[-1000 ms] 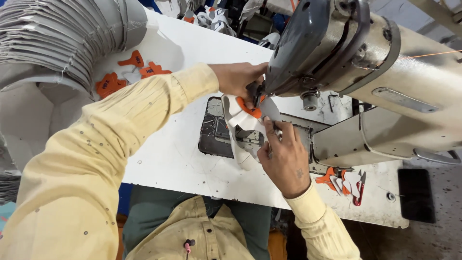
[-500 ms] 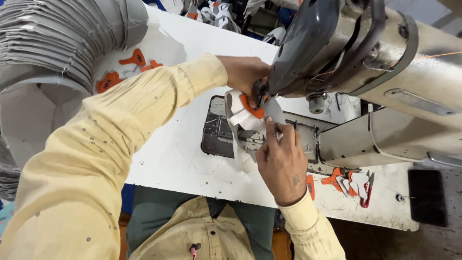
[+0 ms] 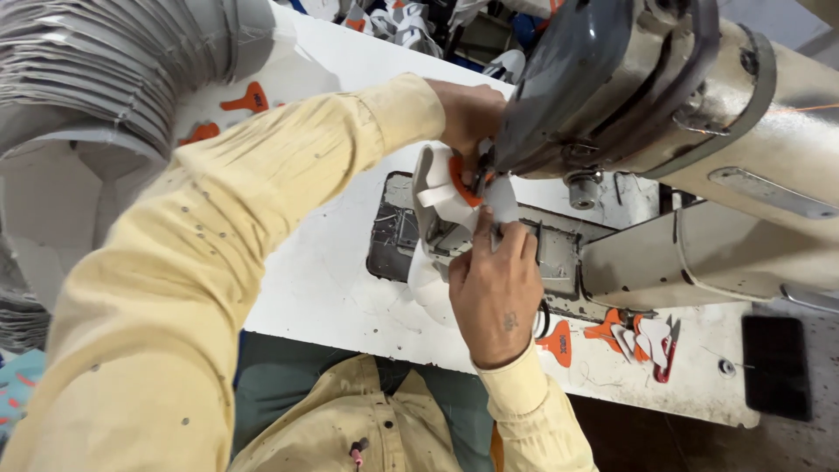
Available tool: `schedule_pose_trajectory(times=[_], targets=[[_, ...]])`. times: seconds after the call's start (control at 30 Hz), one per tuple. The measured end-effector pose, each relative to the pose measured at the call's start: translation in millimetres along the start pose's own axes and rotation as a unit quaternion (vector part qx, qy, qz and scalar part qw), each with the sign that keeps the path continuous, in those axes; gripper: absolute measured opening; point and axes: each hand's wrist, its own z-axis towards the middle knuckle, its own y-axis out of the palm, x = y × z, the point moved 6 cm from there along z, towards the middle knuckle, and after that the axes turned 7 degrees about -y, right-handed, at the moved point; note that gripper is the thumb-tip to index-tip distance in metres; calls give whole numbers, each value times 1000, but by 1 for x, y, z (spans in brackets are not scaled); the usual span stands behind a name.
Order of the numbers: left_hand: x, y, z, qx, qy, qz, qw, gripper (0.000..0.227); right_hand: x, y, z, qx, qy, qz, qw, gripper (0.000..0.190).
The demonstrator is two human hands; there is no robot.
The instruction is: The person sews orange fabric patches onto white shoe parts using a sewing machine. They repeatedly pick up a shoe part, align the patch, feed it through the machine, and then use scissors to trim the excess thread.
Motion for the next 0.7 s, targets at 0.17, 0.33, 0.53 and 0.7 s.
schedule_pose_trajectory(times=[0.17, 0.33, 0.53, 0.7], targets=[[-1, -7, -2, 24, 8, 24, 999, 67, 3, -1, 3, 12, -12, -13, 1000, 53], [-3, -2, -13, 24, -23, 85, 996, 55, 16, -4, 6, -9, -30, -14, 999, 51], [-18, 5, -35, 68, -63, 31, 995, 43, 34, -10, 11, 3, -83, 3, 997, 55], [-21, 7, -48, 99, -50, -39, 993, 33, 45, -6, 14, -8, -99, 36, 994, 57]])
